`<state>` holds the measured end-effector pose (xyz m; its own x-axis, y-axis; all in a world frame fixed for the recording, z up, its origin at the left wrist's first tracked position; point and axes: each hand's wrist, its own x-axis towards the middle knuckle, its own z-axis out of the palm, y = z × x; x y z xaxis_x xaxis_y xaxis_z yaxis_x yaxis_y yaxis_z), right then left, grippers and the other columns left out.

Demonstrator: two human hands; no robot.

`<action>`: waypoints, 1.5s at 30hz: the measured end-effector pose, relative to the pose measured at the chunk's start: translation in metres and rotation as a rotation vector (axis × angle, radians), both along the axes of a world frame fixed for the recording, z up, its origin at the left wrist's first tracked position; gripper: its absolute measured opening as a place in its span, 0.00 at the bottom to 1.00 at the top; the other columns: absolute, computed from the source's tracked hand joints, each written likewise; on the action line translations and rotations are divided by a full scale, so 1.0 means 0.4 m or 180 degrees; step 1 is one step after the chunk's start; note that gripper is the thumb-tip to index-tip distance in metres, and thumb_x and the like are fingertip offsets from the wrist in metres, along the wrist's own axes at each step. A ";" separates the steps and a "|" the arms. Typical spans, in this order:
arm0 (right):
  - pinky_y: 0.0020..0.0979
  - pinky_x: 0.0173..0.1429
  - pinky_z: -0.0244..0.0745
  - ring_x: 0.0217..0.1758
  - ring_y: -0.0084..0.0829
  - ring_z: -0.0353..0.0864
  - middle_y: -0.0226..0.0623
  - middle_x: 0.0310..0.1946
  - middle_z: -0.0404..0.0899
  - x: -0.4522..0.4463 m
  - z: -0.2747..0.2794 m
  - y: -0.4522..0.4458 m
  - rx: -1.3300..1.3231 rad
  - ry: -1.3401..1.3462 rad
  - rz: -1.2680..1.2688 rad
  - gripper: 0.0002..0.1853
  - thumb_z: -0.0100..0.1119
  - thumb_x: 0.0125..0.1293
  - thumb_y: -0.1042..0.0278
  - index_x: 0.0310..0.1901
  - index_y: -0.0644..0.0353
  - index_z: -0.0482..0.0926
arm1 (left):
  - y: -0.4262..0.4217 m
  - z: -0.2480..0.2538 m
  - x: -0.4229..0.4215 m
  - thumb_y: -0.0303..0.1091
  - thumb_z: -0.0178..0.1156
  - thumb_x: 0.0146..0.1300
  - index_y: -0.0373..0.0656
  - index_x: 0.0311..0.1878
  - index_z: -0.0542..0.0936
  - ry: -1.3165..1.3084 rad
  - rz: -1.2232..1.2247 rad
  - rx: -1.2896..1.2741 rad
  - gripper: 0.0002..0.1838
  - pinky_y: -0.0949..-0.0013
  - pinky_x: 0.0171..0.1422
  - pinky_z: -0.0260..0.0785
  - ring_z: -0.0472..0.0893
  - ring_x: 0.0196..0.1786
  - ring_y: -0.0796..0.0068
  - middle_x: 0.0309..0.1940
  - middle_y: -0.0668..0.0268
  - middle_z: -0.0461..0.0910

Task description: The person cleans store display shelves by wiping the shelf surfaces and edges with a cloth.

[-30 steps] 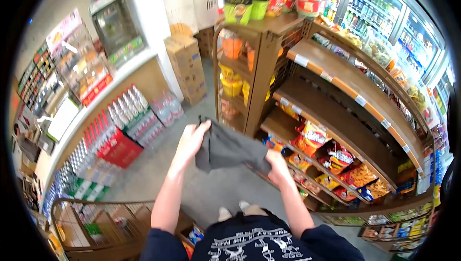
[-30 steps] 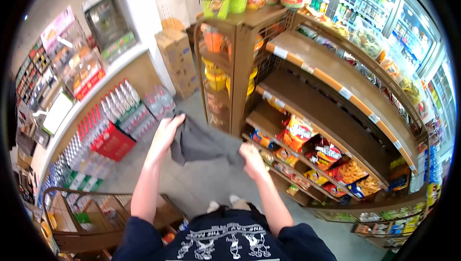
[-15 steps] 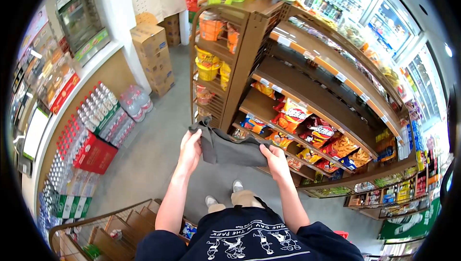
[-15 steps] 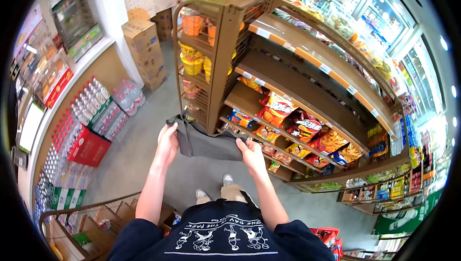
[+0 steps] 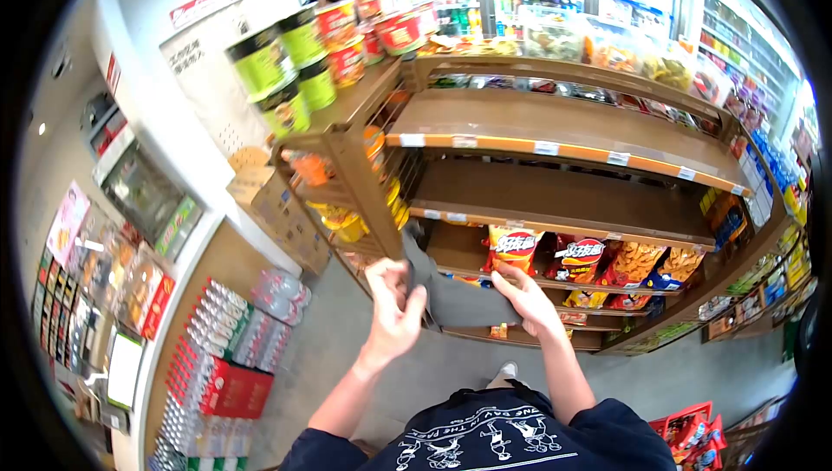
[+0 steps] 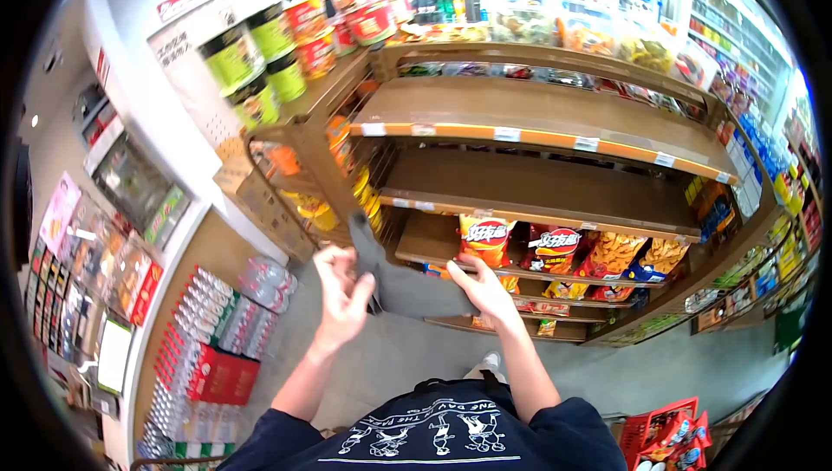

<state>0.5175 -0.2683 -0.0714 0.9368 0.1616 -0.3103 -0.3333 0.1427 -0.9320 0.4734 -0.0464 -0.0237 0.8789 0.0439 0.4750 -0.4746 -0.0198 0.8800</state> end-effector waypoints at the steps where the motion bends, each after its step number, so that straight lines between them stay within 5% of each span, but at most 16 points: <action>1: 0.27 0.36 0.77 0.45 0.26 0.80 0.48 0.50 0.79 0.030 0.022 -0.025 0.0198 -0.0161 0.0154 0.39 0.65 0.67 0.52 0.72 0.62 0.60 | -0.012 0.030 0.050 0.14 0.52 0.64 0.43 0.61 0.56 -0.0396 0.0073 0.0124 0.26 0.75 0.50 0.62 0.67 0.44 0.80 0.51 0.63 0.64; 3: 0.24 0.25 0.69 0.37 0.22 0.78 0.43 0.44 0.79 0.068 0.105 -0.071 0.0740 -0.0251 0.0363 0.36 0.67 0.67 0.59 0.71 0.60 0.61 | -0.060 0.143 0.097 0.17 0.54 0.66 0.42 0.61 0.59 -0.0311 -0.0173 0.0266 0.24 0.75 0.52 0.64 0.69 0.46 0.80 0.52 0.64 0.65; 5: 0.21 0.20 0.64 0.29 0.18 0.74 0.40 0.43 0.78 0.094 0.159 -0.104 0.0972 -0.0431 0.0338 0.33 0.68 0.65 0.70 0.70 0.57 0.64 | -0.110 0.225 0.126 0.21 0.59 0.61 0.41 0.60 0.63 -0.0140 -0.0335 0.0747 0.25 0.70 0.68 0.55 0.65 0.59 0.74 0.53 0.64 0.64; 9: 0.19 0.17 0.65 0.24 0.14 0.72 0.36 0.43 0.77 0.107 0.267 -0.177 0.0531 -0.1547 -0.0103 0.28 0.66 0.63 0.74 0.65 0.55 0.69 | -0.150 0.249 0.230 0.17 0.63 0.55 0.42 0.56 0.60 -0.0521 0.0104 0.1222 0.29 0.67 0.68 0.59 0.68 0.60 0.71 0.52 0.61 0.67; 15: 0.21 0.19 0.67 0.18 0.15 0.71 0.33 0.36 0.79 0.236 0.472 -0.279 0.0284 -0.2491 -0.0224 0.25 0.64 0.63 0.74 0.62 0.58 0.72 | -0.174 0.409 0.339 0.14 0.44 0.57 0.40 0.54 0.63 0.0169 -0.0174 0.0899 0.20 0.75 0.31 0.77 0.81 0.36 0.74 0.43 0.59 0.76; 16: 0.21 0.19 0.67 0.18 0.15 0.71 0.33 0.34 0.79 0.270 0.507 -0.281 0.0167 -0.2644 -0.0342 0.25 0.64 0.62 0.73 0.62 0.57 0.73 | -0.184 0.418 0.369 0.17 0.45 0.60 0.38 0.52 0.66 -0.0020 -0.0096 0.0746 0.16 0.74 0.19 0.73 0.80 0.28 0.75 0.42 0.58 0.77; 19: 0.23 0.21 0.68 0.19 0.17 0.73 0.33 0.31 0.81 0.356 0.601 -0.281 -0.0378 -0.2922 -0.0572 0.24 0.62 0.61 0.72 0.61 0.58 0.74 | -0.192 0.452 0.468 0.22 0.48 0.64 0.36 0.54 0.68 -0.0161 0.0261 0.0816 0.14 0.74 0.16 0.64 0.74 0.15 0.77 0.27 0.60 0.78; 23: 0.26 0.31 0.76 0.26 0.22 0.78 0.35 0.32 0.82 0.488 0.631 -0.259 -0.0734 -0.3497 -0.0831 0.20 0.62 0.62 0.73 0.56 0.59 0.78 | -0.189 0.466 0.584 0.27 0.53 0.65 0.35 0.51 0.71 -0.0281 0.0772 0.0732 0.13 0.76 0.15 0.62 0.72 0.14 0.80 0.21 0.64 0.76; 28: 0.33 0.67 0.68 0.61 0.33 0.77 0.37 0.53 0.82 0.620 0.484 -0.290 -0.1617 -0.3982 -0.1080 0.18 0.64 0.63 0.72 0.55 0.58 0.78 | -0.145 0.356 0.641 0.35 0.55 0.68 0.31 0.61 0.68 0.0957 0.0199 -0.0021 0.23 0.74 0.14 0.62 0.76 0.16 0.75 0.27 0.63 0.76; 31: 0.37 0.63 0.73 0.57 0.43 0.80 0.47 0.52 0.81 0.598 0.396 -0.303 -0.3050 -0.2734 -0.1178 0.19 0.64 0.62 0.71 0.55 0.62 0.77 | -0.118 0.284 0.603 0.37 0.53 0.73 0.34 0.57 0.70 0.0395 0.0657 0.0179 0.17 0.75 0.21 0.67 0.77 0.18 0.77 0.31 0.62 0.80; 33: 0.40 0.59 0.74 0.53 0.47 0.80 0.47 0.50 0.81 0.600 0.386 -0.294 -0.4262 -0.2989 -0.1662 0.16 0.64 0.62 0.70 0.52 0.62 0.79 | -0.095 0.234 0.594 0.31 0.54 0.72 0.36 0.49 0.76 -0.0537 0.1157 0.0462 0.09 0.72 0.33 0.72 0.80 0.30 0.76 0.36 0.59 0.82; 35: 0.40 0.59 0.74 0.52 0.47 0.80 0.47 0.49 0.82 0.610 0.402 -0.285 -0.4167 -0.3388 -0.1024 0.14 0.64 0.63 0.70 0.49 0.62 0.81 | -0.075 0.205 0.574 0.28 0.55 0.70 0.36 0.47 0.79 -0.1306 0.1777 0.1518 0.08 0.66 0.45 0.74 0.81 0.44 0.65 0.43 0.56 0.82; 37: 0.38 0.57 0.75 0.48 0.43 0.83 0.46 0.42 0.84 0.600 0.464 -0.249 -0.3574 -0.3322 0.0400 0.08 0.63 0.64 0.70 0.42 0.64 0.84 | -0.056 0.168 0.579 0.29 0.57 0.67 0.38 0.51 0.80 -0.1674 0.1837 0.2394 0.12 0.55 0.71 0.56 0.68 0.68 0.52 0.54 0.58 0.79; 39: 0.35 0.53 0.77 0.45 0.39 0.84 0.44 0.39 0.85 0.597 0.488 -0.229 -0.3223 -0.2679 0.1412 0.08 0.64 0.64 0.70 0.41 0.65 0.84 | -0.051 0.139 0.568 0.30 0.57 0.68 0.41 0.54 0.80 -0.1462 0.1973 0.2656 0.13 0.52 0.75 0.48 0.63 0.73 0.55 0.58 0.60 0.78; 40: 0.34 0.46 0.79 0.39 0.37 0.85 0.46 0.37 0.86 0.616 0.466 -0.233 -0.3245 -0.3485 0.1477 0.08 0.64 0.64 0.70 0.41 0.66 0.85 | -0.045 0.116 0.570 0.31 0.57 0.68 0.43 0.58 0.79 -0.1370 0.1981 0.2632 0.16 0.50 0.76 0.44 0.61 0.74 0.56 0.60 0.62 0.76; 45: 0.35 0.53 0.76 0.46 0.36 0.80 0.39 0.41 0.81 0.640 0.490 -0.164 -0.3089 -0.3136 0.1900 0.14 0.70 0.61 0.61 0.45 0.61 0.85 | -0.060 0.031 0.592 0.30 0.57 0.64 0.38 0.61 0.74 -0.1727 0.2121 0.2187 0.22 0.43 0.80 0.34 0.62 0.74 0.51 0.62 0.56 0.73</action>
<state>0.7735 -0.3337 0.1246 0.7008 0.6906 0.1790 0.6797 -0.5702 -0.4614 0.7101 -0.0704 -0.0114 0.4442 0.0105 0.8959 -0.5071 -0.8214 0.2611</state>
